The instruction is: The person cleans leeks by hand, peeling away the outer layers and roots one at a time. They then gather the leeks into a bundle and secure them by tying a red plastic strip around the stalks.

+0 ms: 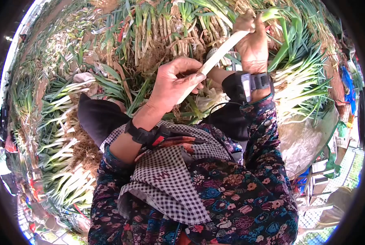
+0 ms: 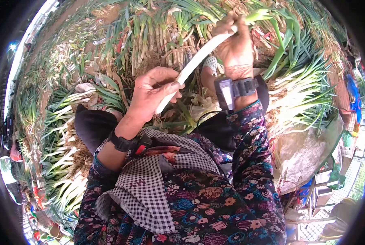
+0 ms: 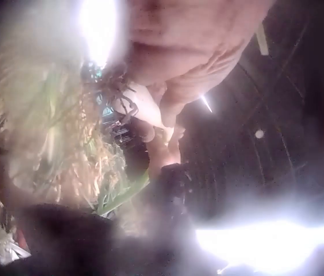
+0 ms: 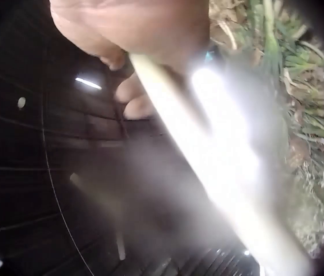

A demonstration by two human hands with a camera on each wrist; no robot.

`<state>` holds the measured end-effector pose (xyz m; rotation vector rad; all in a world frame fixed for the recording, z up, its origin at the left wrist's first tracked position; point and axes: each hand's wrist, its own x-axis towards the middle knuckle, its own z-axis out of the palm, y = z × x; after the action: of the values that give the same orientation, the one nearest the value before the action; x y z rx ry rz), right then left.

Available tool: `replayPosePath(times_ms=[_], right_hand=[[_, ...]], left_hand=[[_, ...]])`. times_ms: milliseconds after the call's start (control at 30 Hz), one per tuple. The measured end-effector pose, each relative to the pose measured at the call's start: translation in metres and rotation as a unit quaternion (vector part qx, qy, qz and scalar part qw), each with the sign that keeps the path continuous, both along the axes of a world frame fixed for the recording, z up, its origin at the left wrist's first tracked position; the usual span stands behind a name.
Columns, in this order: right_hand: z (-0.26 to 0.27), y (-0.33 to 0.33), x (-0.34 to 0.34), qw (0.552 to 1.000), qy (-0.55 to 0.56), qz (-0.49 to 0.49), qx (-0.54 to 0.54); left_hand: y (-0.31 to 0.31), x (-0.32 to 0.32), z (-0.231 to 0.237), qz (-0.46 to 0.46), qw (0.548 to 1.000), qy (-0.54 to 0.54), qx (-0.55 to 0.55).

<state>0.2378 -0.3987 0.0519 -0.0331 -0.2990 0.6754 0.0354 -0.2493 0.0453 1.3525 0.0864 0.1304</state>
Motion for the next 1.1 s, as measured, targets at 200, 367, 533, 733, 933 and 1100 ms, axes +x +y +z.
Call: replayPosePath(times_ms=[200, 367, 533, 733, 933, 1100], right_hand=[[-0.013, 0.023, -0.003, 0.998, -0.018, -0.055, 0.006], [-0.013, 0.026, 0.000, 0.998, -0.009, -0.060, 0.010], [-0.009, 0.035, -0.016, 0.969, -0.019, -0.207, -0.131], [-0.001, 0.030, -0.018, 0.980, -0.050, -0.161, -0.109], [-0.009, 0.027, -0.008, 0.999, -0.010, -0.044, 0.028], [-0.007, 0.027, -0.008, 0.998, -0.012, -0.029, 0.060]], left_hand=[[-0.002, -0.007, -0.012, 0.063, 0.998, 0.009, 0.006], [-0.005, -0.004, -0.017, 0.086, 0.995, -0.028, 0.052], [-0.010, 0.003, -0.009, 0.140, 0.915, -0.036, 0.376], [0.001, 0.001, -0.011, 0.029, 0.978, 0.023, 0.205], [0.009, 0.001, -0.009, -0.051, 0.996, 0.060, -0.047], [0.005, 0.002, -0.017, -0.035, 0.993, 0.017, -0.109]])
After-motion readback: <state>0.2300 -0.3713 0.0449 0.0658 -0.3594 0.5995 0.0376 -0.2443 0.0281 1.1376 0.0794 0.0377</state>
